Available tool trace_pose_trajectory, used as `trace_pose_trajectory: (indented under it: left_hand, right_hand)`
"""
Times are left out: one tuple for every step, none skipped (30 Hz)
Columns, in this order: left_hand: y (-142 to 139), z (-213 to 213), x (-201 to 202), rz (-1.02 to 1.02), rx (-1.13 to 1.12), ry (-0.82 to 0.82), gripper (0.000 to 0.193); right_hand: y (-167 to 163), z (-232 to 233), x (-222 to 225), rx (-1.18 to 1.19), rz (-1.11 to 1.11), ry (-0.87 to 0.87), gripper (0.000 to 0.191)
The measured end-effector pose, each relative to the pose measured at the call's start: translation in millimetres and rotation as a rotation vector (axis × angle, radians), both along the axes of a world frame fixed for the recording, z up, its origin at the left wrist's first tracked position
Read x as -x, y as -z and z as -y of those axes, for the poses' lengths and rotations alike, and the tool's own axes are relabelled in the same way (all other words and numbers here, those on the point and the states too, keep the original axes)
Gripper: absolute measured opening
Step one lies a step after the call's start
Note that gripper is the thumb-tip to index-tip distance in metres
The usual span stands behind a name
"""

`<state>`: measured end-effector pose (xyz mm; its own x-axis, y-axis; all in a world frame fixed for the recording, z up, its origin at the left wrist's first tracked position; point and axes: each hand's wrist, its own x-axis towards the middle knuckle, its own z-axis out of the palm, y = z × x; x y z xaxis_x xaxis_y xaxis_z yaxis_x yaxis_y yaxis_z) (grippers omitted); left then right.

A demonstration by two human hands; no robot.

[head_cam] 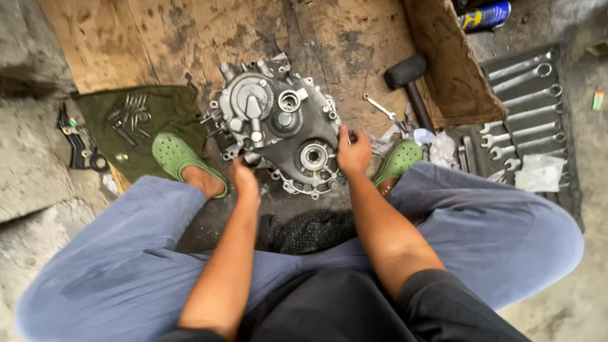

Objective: The person cleans internal gears inside a split engine casing with a cloth, then aligns and joins the two halves of the casing together. They rotate the assembled unit to inspect the fit and orientation.

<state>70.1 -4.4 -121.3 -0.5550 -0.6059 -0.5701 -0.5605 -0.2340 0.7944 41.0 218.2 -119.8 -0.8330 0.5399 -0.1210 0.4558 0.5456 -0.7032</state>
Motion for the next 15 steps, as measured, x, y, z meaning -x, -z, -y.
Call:
trace_pose_trajectory:
  left_hand:
    - [-3,-5,2,-0.052,0.01,0.019,0.062]
    - [-3,-14,1,-0.17,0.056,0.009,0.061]
    - [-2,-19,0,-0.123,-0.089,-0.026,0.061]
    - [-1,-25,-2,-0.09,-0.225,-0.078,0.062]
    - [-2,-27,-3,-0.073,-0.362,-0.131,0.062]
    - [-2,-29,-5,-0.071,-0.057,0.014,0.059]
    - [-4,-28,-8,-0.055,0.254,0.156,0.057]
    - [-7,-24,-11,-0.021,0.563,0.288,0.055]
    - [-11,-20,-15,-0.065,0.473,0.255,0.054]
    - [-17,-13,-18,-0.127,0.39,0.217,0.054]
    - [-24,-6,-19,-0.194,0.307,0.181,0.055]
    - [-33,2,-19,-0.208,0.214,0.099,0.054]
    - [-42,10,-19,-0.224,0.117,0.018,0.052]
    - [-51,17,-16,-0.248,0.014,-0.056,0.051]
    - [-59,26,-11,-0.228,0.013,-0.134,0.05]
  right_hand:
    - [-1,-1,0,-0.018,-0.025,-0.007,0.054]
    - [-1,-2,0,-0.044,-0.034,-0.023,0.053]
    - [-1,-2,0,-0.028,-0.001,-0.003,0.053]
    - [-1,-2,0,-0.004,0.019,0.0,0.054]
    - [-2,0,0,0.021,0.027,0.001,0.054]
    - [-3,1,-1,0.024,0.005,-0.007,0.054]
    - [-6,5,-2,0.03,-0.008,-0.011,0.054]
    - [-9,8,-4,0.034,-0.007,-0.024,0.054]
    - [-14,12,-5,0.015,0.016,-0.037,0.053]
    - [-17,15,-7,-0.004,0.021,-0.05,0.052]
    - [-22,19,-8,-0.023,0.023,-0.06,0.051]
    - [-28,23,-9,-0.035,0.041,-0.06,0.05]
    - [-33,27,-11,-0.051,0.058,-0.059,0.049]
    - [-37,31,-12,-0.071,0.07,-0.05,0.049]
    - [-40,35,-15,-0.086,0.008,-0.051,0.049]
